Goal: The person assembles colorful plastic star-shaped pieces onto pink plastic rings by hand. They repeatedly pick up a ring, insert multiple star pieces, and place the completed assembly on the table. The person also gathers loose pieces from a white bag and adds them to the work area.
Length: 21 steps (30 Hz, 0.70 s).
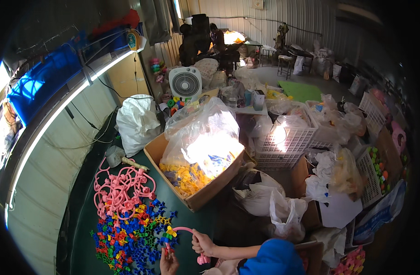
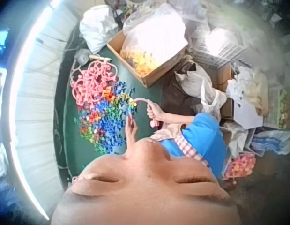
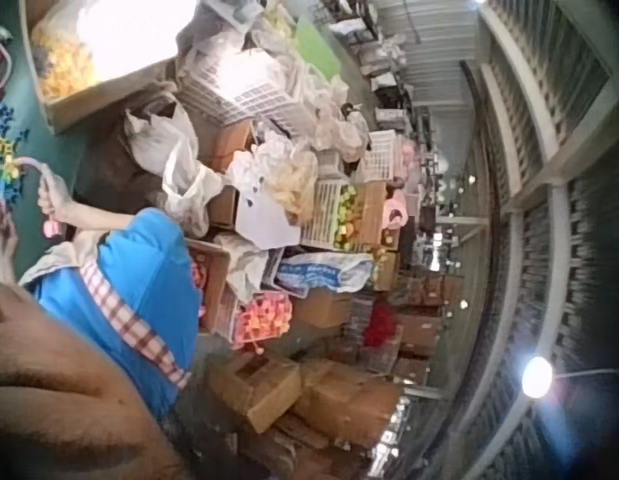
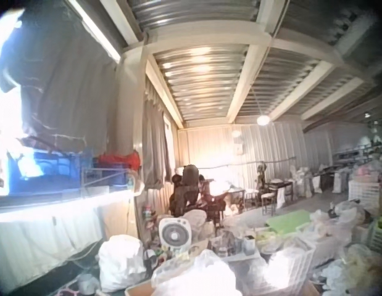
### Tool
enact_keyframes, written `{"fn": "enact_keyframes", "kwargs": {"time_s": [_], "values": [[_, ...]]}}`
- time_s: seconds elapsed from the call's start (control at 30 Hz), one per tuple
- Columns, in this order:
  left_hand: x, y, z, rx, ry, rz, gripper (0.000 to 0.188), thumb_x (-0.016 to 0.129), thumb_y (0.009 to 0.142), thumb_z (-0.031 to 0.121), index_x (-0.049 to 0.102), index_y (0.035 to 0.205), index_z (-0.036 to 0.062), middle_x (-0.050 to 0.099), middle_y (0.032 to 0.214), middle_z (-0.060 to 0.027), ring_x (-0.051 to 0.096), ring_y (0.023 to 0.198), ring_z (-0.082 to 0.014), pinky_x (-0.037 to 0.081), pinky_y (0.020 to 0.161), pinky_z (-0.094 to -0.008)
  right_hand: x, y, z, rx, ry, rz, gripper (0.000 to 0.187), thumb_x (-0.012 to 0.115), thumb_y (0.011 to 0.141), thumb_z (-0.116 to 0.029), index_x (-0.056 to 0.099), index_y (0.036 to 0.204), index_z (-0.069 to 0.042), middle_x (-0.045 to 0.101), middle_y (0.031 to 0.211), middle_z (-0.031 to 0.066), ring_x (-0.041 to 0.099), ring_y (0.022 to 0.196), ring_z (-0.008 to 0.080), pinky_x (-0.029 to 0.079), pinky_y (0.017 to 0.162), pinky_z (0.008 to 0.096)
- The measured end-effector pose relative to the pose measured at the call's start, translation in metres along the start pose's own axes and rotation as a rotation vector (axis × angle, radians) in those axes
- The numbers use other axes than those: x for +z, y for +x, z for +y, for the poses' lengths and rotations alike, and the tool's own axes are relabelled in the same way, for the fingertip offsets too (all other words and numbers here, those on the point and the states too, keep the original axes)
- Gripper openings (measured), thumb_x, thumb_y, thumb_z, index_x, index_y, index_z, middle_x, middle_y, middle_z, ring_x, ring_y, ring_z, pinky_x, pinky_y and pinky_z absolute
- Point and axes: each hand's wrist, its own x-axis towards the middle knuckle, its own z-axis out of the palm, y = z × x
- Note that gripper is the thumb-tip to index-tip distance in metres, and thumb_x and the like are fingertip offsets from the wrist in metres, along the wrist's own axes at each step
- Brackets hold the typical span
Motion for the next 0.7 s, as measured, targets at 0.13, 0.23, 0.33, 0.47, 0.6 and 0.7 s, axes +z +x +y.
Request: {"fn": "enact_keyframes", "kwargs": {"time_s": [0.13, 0.23, 0.33, 0.47, 0.6, 0.7], "values": [[0.004, 0.007, -0.004, 0.057, -0.139, 0.042, 0.024, 0.062, 0.100, 0.030, 0.068, 0.111, 0.0096, 0.069, 0.089, -0.0004, 0.058, 0.065, -0.0116, 0.049, 0.057, -0.0210, 0.011, -0.013, 0.009, 0.025, -0.064, -0.098, 0.048, 0.036, 0.107, -0.049, 0.038, 0.074, -0.015, 0.026, 0.056, -0.0047, 0.024, 0.045, 0.0071, 0.021, 0.041, 0.0229], [0.008, -0.014, 0.007, 0.019, 0.224, -0.270, 0.029, 0.061, 0.099, 0.040, 0.068, 0.106, 0.0131, 0.066, 0.081, -0.0004, 0.056, 0.061, -0.0106, 0.044, 0.053, -0.0212, -0.004, -0.024, 0.009, 0.015, -0.379, -0.208, 0.047, 0.036, 0.108, -0.048, 0.043, 0.078, -0.013, 0.036, 0.057, -0.0024, 0.035, 0.047, 0.0083, 0.033, 0.045, 0.0229], [0.019, -0.036, 0.016, -0.032, 0.436, -0.223, 0.027, 0.065, 0.096, 0.039, 0.064, 0.108, 0.0143, 0.059, 0.076, 0.0000, 0.055, 0.061, -0.0108, 0.045, 0.054, -0.0229, -0.041, -0.020, -0.032, -0.223, -1.422, -0.130, 0.053, 0.054, 0.100, -0.046, 0.054, 0.127, 0.000, 0.066, 0.107, 0.0188, 0.067, 0.104, 0.0281, 0.053, 0.089, 0.0397], [0.023, -0.070, 0.022, 0.234, 0.832, -0.356, 0.032, 0.068, 0.091, 0.014, 0.054, 0.116, -0.0003, 0.070, 0.091, -0.0100, 0.071, 0.081, -0.0173, 0.056, 0.058, -0.0270, 0.088, -0.118, -0.161, -1.029, -1.093, -0.161, 0.074, 0.067, 0.090, -0.007, 0.026, 0.151, -0.003, 0.062, 0.119, 0.0199, 0.067, 0.100, 0.0250, 0.053, 0.091, 0.0388], [0.043, -0.109, 0.006, 0.187, 1.110, -0.249, 0.066, 0.069, 0.088, -0.001, 0.030, 0.139, 0.0110, 0.056, 0.102, -0.0043, 0.058, 0.072, -0.0121, 0.049, 0.058, -0.0228, 0.122, -0.137, -0.159, -1.577, -1.088, -0.531, 0.047, 0.067, 0.092, -0.013, 0.049, 0.134, -0.003, 0.064, 0.110, 0.0141, 0.064, 0.095, 0.0220, 0.051, 0.087, 0.0366], [0.017, -0.093, -0.004, 0.231, 1.194, -0.421, 0.072, 0.068, 0.087, -0.003, 0.027, 0.143, 0.0148, 0.057, 0.107, -0.0062, 0.059, 0.088, -0.0131, 0.050, 0.063, -0.0243, 0.074, -0.079, -0.096, -0.870, -1.352, -0.301, 0.070, 0.077, 0.087, -0.032, 0.045, 0.142, -0.003, 0.061, 0.122, 0.0163, 0.061, 0.114, 0.0263, 0.048, 0.099, 0.0380]]}}
